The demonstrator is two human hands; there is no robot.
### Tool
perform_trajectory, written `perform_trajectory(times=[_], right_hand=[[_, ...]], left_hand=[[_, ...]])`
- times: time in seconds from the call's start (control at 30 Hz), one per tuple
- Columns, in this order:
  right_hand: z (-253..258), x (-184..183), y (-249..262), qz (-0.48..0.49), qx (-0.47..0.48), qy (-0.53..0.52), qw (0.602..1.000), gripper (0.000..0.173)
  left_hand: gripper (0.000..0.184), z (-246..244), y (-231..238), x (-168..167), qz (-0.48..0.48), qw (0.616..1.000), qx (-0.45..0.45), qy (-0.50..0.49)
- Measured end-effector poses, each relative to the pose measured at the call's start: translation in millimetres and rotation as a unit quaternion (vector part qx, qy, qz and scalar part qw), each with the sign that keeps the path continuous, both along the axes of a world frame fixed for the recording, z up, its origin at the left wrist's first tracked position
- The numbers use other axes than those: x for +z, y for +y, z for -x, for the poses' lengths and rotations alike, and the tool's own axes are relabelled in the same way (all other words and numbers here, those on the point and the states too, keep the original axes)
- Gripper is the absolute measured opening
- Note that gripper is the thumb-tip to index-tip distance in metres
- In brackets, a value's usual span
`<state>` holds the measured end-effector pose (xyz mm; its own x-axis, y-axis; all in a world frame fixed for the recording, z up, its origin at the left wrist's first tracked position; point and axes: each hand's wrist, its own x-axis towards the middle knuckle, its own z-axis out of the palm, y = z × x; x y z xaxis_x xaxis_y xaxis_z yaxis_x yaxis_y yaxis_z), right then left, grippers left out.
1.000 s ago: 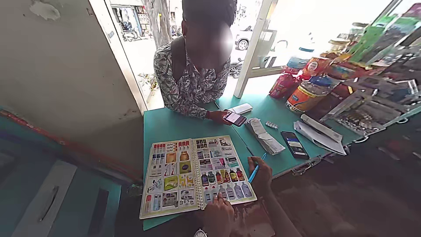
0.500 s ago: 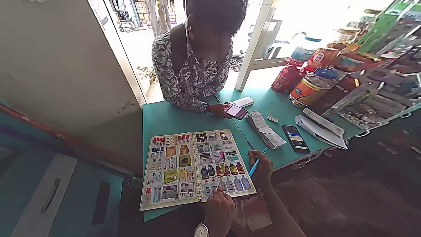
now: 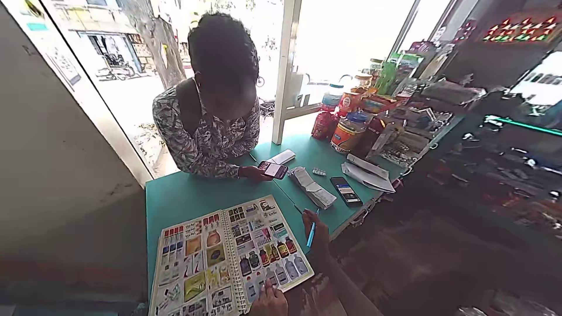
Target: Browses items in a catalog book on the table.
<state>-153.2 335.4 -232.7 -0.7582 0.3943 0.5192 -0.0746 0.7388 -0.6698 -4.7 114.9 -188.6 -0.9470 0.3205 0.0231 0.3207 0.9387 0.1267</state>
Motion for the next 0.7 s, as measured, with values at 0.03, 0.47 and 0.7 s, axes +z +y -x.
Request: perform_trajectory(times=[0.03, 0.47, 0.7], right_hand=[[-1.0, 0.8, -2.6, -0.033, -0.004, -0.029, 0.999, 0.032], [-1.0, -6.6, -0.5, -0.08, 0.009, -0.005, 0.997, 0.024], [0.0, -7.2, -1.6, -0.076, 0.018, 0.001, 0.997, 0.022]], left_hand=[[0.029, -0.1, 0.6, 0.7, 0.008, 1.0, 0.003, -0.009], [0.028, -2.6, 5.6, 5.1, 0.008, 1.0, 0.003, 0.001], [0.029, -6.2, 5.4, 14.0, 0.018, 1.0, 0.006, -0.013]])
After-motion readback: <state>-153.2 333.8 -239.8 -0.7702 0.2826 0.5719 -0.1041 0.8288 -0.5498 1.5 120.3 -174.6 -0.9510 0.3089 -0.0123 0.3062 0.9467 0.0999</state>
